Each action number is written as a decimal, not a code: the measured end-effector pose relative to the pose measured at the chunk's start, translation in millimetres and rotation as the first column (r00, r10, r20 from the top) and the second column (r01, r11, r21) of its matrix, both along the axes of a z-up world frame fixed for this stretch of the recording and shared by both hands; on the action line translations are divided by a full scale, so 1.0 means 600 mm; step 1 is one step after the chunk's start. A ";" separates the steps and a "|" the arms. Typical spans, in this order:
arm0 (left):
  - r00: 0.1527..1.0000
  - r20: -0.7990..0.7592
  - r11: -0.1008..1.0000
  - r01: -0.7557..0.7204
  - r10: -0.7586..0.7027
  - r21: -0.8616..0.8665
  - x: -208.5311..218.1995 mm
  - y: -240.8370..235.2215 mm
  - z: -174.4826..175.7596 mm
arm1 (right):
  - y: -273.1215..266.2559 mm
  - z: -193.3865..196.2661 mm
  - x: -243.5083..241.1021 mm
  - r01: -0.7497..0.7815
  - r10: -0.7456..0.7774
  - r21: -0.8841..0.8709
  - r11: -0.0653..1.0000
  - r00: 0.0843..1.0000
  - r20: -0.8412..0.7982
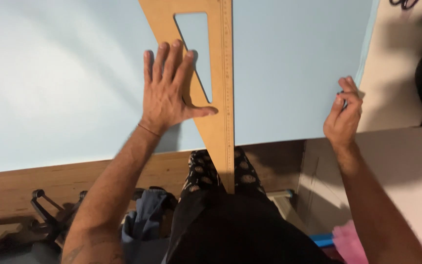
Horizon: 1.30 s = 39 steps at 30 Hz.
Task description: Marking a straight line on a large sheet of blue material using a large triangle ruler and a pen
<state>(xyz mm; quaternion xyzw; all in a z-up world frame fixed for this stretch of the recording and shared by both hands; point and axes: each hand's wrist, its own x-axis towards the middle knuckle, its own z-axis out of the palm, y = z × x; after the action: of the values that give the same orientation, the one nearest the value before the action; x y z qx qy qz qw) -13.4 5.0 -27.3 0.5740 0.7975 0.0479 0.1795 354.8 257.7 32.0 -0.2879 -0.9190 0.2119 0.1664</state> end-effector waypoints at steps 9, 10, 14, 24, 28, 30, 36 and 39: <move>0.991 0.127 0.955 -0.075 0.039 0.289 -0.006 0.007 0.010 | 0.012 -0.012 0.001 -0.025 0.023 -0.024 0.999 0.998 -0.058; 0.992 0.124 0.960 -0.071 0.038 0.270 -0.007 0.007 0.008 | 0.013 -0.013 0.001 -0.029 0.028 -0.023 0.999 0.998 -0.051; 0.991 0.119 0.947 -0.089 0.055 0.309 -0.007 0.005 0.011 | 0.012 -0.010 -0.001 -0.027 0.026 -0.019 0.999 0.998 -0.057; 0.994 0.097 0.963 -0.079 0.055 0.256 -0.005 -0.002 -0.002 | 0.010 -0.010 -0.001 -0.021 0.020 -0.025 0.999 0.998 -0.062; 0.994 0.097 0.966 -0.078 0.055 0.245 -0.003 0.000 -0.001 | 0.012 -0.008 -0.001 -0.015 0.014 -0.013 1.000 0.999 -0.048; 0.993 0.108 0.963 -0.081 0.055 0.256 0.000 0.000 -0.004 | 0.010 -0.007 0.003 -0.012 0.012 -0.013 1.000 0.999 -0.042; 0.997 0.067 0.992 -0.039 0.032 0.116 -0.008 0.009 0.000 | 0.031 0.003 -0.002 0.108 -0.123 -0.171 0.979 0.990 -0.076; 0.998 0.044 0.989 -0.044 0.038 0.142 -0.005 0.008 0.005 | 0.077 0.059 -0.057 0.062 -0.065 0.073 0.995 0.997 0.039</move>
<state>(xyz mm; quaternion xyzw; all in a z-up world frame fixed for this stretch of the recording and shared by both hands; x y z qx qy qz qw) -16.2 10.1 -24.1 0.5677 0.7998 0.1206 0.1533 320.5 303.9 67.4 -0.3148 -0.9197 0.1672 0.1644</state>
